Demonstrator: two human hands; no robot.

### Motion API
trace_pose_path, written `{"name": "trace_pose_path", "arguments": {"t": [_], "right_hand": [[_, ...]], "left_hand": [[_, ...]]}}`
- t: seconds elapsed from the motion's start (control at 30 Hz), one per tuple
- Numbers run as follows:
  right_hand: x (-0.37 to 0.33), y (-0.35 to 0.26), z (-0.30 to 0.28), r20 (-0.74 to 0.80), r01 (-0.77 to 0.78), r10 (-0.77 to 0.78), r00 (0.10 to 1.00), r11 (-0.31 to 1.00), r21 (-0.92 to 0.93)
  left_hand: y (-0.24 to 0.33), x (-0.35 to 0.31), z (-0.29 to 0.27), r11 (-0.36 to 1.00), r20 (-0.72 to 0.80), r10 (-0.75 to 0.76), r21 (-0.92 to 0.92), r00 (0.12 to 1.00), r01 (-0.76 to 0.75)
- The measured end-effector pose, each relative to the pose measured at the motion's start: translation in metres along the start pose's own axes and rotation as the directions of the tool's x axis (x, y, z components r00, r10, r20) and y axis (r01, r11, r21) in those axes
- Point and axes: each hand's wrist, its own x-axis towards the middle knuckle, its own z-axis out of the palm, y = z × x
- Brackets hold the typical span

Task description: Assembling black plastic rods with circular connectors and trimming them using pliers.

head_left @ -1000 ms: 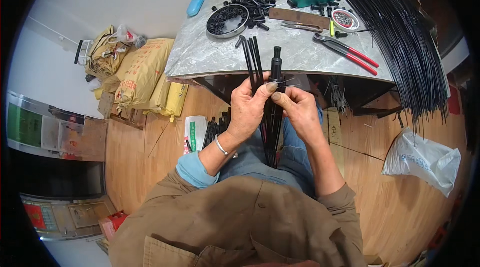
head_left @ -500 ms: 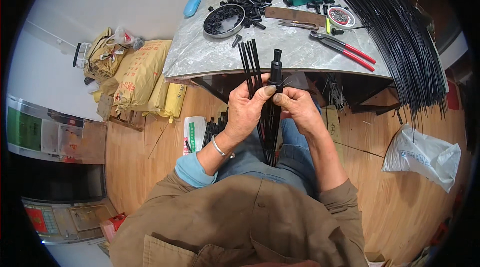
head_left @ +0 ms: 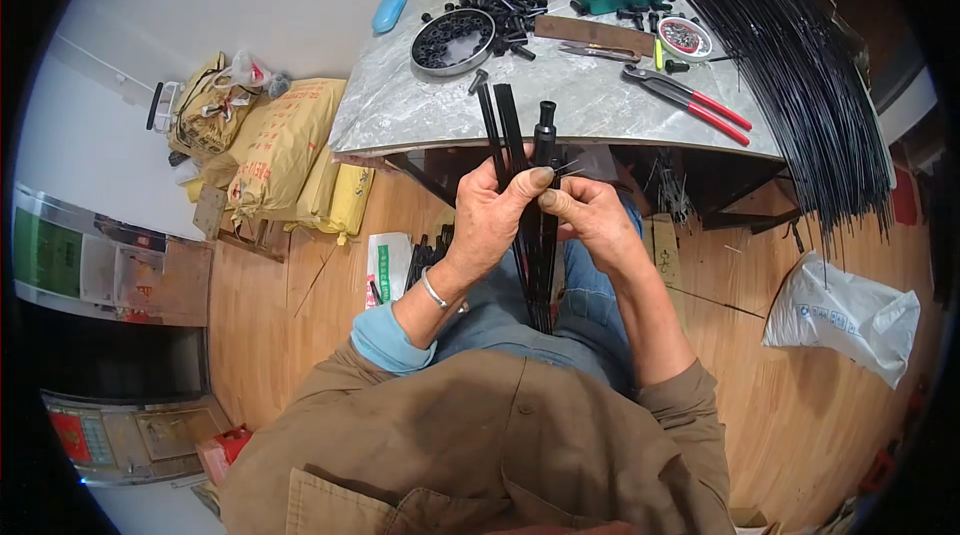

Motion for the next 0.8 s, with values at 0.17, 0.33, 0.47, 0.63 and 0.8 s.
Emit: {"name": "trace_pose_path", "arguments": {"t": [0.17,0.33,0.47,0.63,0.8], "right_hand": [[0.003,0.009,-0.006,0.029,-0.004,0.004,1.0,1.0,0.014],[0.001,0.012,0.004,-0.06,0.082,-0.087,0.994,0.993,-0.089],[-0.005,0.008,0.009,-0.091,0.119,-0.129,0.987,0.987,-0.11],[-0.003,0.009,0.004,-0.065,0.102,-0.105,0.992,0.993,-0.052],[-0.002,0.004,0.005,-0.054,0.025,-0.022,0.998,0.997,0.069]], "left_hand": [[-0.005,-0.004,0.006,0.997,-0.033,0.063,0.055,0.997,-0.061],[-0.005,-0.006,0.007,0.994,-0.091,0.003,-0.104,0.996,-0.012],[-0.01,-0.006,0.006,0.955,-0.062,-0.074,-0.291,0.995,0.052],[-0.009,-0.008,0.008,0.947,-0.051,-0.084,-0.313,0.995,0.064],[-0.013,-0.01,0.006,0.993,-0.072,-0.01,-0.118,0.997,0.002]]}}
